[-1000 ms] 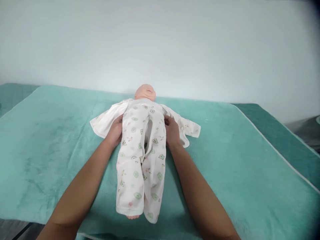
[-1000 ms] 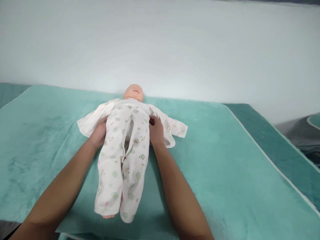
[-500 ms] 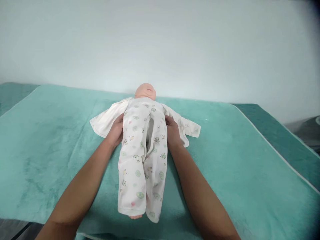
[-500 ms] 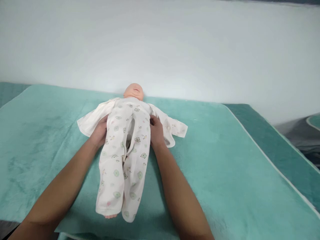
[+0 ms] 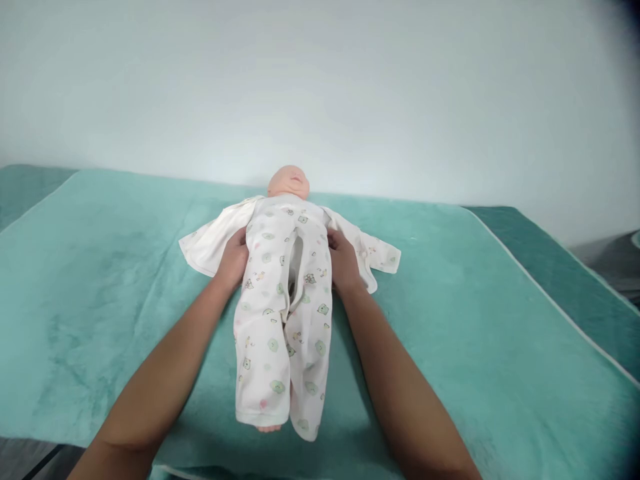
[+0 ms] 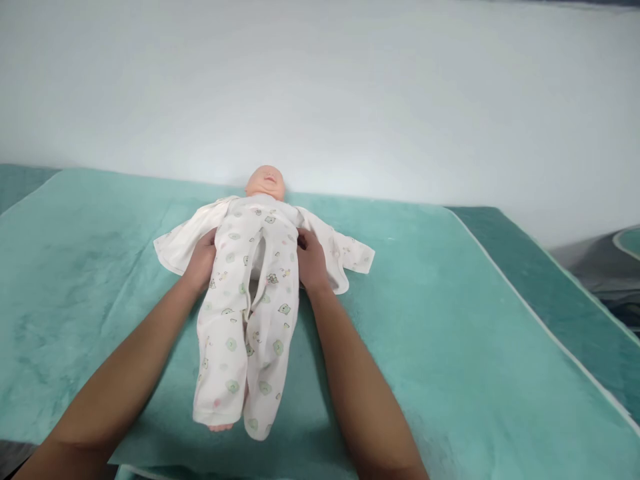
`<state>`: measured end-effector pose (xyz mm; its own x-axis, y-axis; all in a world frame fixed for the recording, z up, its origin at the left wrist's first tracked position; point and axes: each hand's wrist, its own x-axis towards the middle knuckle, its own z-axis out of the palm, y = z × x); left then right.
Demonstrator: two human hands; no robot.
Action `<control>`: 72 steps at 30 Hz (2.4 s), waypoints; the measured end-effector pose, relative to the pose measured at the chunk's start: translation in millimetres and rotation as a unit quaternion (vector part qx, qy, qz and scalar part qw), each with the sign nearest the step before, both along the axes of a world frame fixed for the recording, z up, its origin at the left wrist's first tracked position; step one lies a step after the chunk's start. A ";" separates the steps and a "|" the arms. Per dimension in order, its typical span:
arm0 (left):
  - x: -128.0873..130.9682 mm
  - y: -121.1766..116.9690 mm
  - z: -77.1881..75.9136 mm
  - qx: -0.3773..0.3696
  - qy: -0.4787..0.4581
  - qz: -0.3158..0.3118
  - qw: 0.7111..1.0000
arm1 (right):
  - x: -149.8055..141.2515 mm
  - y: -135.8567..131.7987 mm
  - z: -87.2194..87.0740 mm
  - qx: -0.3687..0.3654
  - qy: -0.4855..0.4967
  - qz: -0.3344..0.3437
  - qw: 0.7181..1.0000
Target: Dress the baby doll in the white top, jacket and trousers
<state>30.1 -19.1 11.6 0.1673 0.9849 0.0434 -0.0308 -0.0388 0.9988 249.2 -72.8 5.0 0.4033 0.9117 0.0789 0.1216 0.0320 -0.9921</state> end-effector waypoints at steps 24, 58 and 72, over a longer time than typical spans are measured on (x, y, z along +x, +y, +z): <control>9.6 78.2 40.5 0.172 0.291 -0.062 0.939 | 25.4 73.5 43.3 0.035 -0.259 0.161 0.952; -49.0 -139.4 -35.0 0.165 0.172 0.156 0.958 | -48.8 -204.3 -34.2 0.062 -0.252 0.094 0.961; -78.6 -239.5 -54.2 0.355 0.325 0.011 0.876 | -62.8 -226.6 -23.9 0.059 -0.407 0.128 0.902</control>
